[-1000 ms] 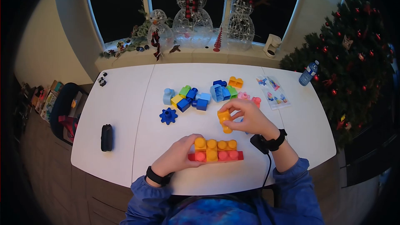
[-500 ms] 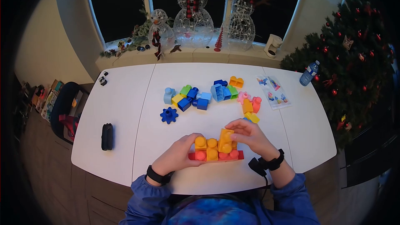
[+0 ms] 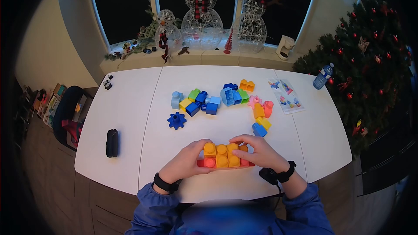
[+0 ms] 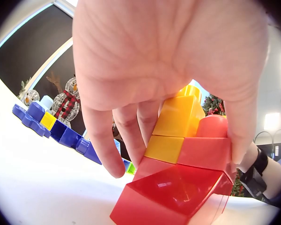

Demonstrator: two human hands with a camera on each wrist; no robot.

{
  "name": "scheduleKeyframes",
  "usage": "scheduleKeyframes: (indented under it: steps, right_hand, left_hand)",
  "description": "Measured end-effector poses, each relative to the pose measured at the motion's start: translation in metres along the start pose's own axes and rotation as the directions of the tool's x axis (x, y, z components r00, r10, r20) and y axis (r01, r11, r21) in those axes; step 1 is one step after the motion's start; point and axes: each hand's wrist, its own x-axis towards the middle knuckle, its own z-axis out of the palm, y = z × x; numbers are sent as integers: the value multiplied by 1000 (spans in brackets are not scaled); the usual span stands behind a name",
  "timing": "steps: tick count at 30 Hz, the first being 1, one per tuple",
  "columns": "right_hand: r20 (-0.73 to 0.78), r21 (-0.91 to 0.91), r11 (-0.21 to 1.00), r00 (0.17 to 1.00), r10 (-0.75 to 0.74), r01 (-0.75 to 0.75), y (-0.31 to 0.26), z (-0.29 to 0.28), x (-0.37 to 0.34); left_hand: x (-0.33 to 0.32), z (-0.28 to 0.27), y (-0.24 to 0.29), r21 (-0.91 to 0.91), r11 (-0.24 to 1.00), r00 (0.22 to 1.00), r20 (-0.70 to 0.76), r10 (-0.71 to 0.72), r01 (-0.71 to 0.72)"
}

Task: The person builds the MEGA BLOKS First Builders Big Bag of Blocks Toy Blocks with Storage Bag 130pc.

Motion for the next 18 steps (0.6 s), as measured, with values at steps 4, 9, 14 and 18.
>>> scheduleKeyframes:
  steps: [4, 9, 14, 18]
  right_hand:
    - [29, -83, 986, 989, -144, 146, -7, -2, -4]
    - [80, -192, 971, 988, -129, 142, -3, -6, -5]
    - [96, -185, 977, 991, -89, 106, 0, -6, -4]
    - [102, -221, 969, 990, -94, 114, -2, -7, -6]
  left_hand:
    - [0, 0, -1, -5, 1000, 1000, 2, -3, 3]
    - [0, 1, 0, -4, 1000, 1000, 2, -9, 9]
    - [0, 0, 0, -8, 1000, 1000, -8, -9, 9]
    - [0, 1, 0, -12, 1000, 1000, -10, -4, 3]
